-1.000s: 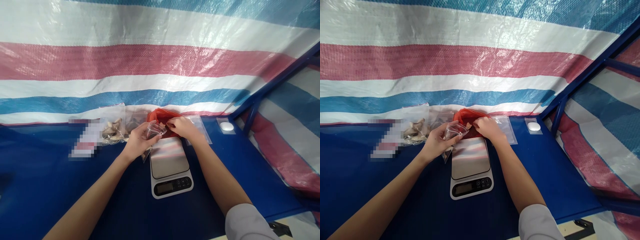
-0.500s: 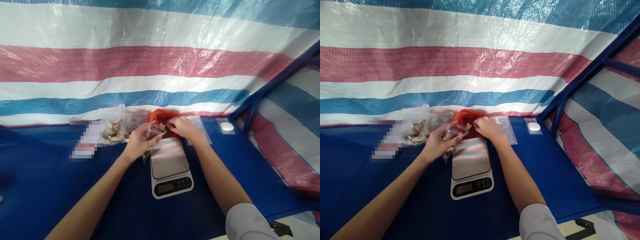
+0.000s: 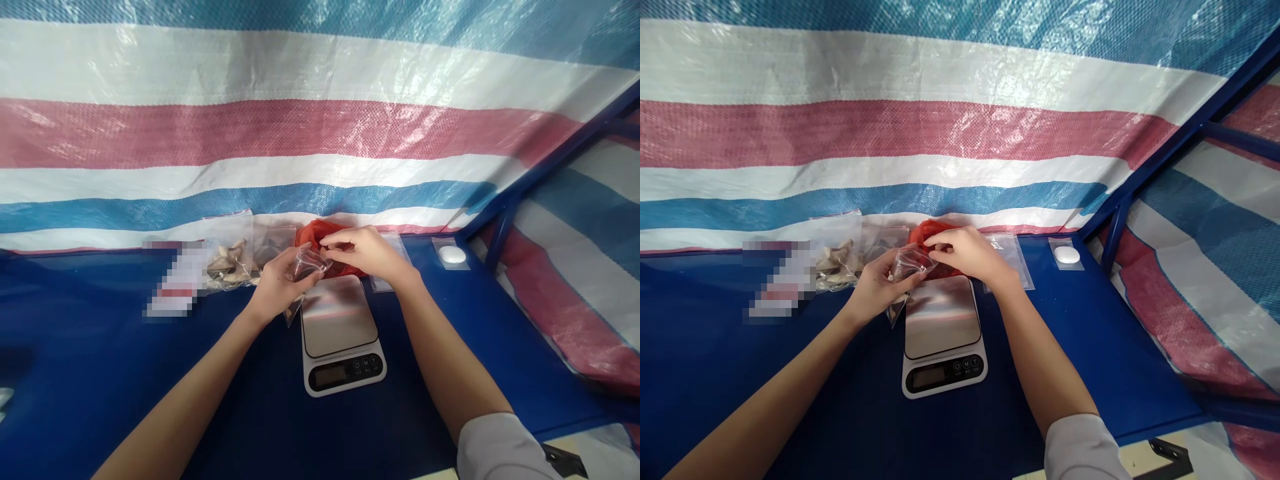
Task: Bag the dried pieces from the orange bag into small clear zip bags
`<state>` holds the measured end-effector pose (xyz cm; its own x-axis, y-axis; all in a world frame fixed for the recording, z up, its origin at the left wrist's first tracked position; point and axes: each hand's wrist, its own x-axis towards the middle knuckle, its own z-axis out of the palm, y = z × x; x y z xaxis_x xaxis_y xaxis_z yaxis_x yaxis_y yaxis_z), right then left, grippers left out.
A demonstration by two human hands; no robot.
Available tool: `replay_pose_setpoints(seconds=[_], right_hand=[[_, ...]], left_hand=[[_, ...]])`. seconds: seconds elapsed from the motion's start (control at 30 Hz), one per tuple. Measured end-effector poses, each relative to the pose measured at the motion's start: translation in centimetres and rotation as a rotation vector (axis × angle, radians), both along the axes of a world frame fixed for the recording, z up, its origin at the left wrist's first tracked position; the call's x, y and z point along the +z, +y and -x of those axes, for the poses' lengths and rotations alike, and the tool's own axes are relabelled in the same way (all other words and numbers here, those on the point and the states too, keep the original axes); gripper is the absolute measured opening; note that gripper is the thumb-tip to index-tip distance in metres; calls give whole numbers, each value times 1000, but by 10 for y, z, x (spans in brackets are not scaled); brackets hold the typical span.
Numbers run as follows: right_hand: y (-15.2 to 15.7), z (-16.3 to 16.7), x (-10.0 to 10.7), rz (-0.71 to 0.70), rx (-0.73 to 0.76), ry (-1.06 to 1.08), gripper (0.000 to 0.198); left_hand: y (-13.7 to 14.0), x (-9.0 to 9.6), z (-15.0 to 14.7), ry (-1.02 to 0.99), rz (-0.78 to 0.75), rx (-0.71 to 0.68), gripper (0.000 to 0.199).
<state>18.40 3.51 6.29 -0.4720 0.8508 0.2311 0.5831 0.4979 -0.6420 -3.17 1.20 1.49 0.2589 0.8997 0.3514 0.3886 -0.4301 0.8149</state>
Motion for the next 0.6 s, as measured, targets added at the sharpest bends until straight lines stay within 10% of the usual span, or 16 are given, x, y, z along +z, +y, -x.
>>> replay_pose_setpoints(seconds=[0.6], right_hand=[[-9, 9, 2, 69, 125, 194, 21]], left_hand=[[-3, 2, -2, 22, -8, -27, 50]])
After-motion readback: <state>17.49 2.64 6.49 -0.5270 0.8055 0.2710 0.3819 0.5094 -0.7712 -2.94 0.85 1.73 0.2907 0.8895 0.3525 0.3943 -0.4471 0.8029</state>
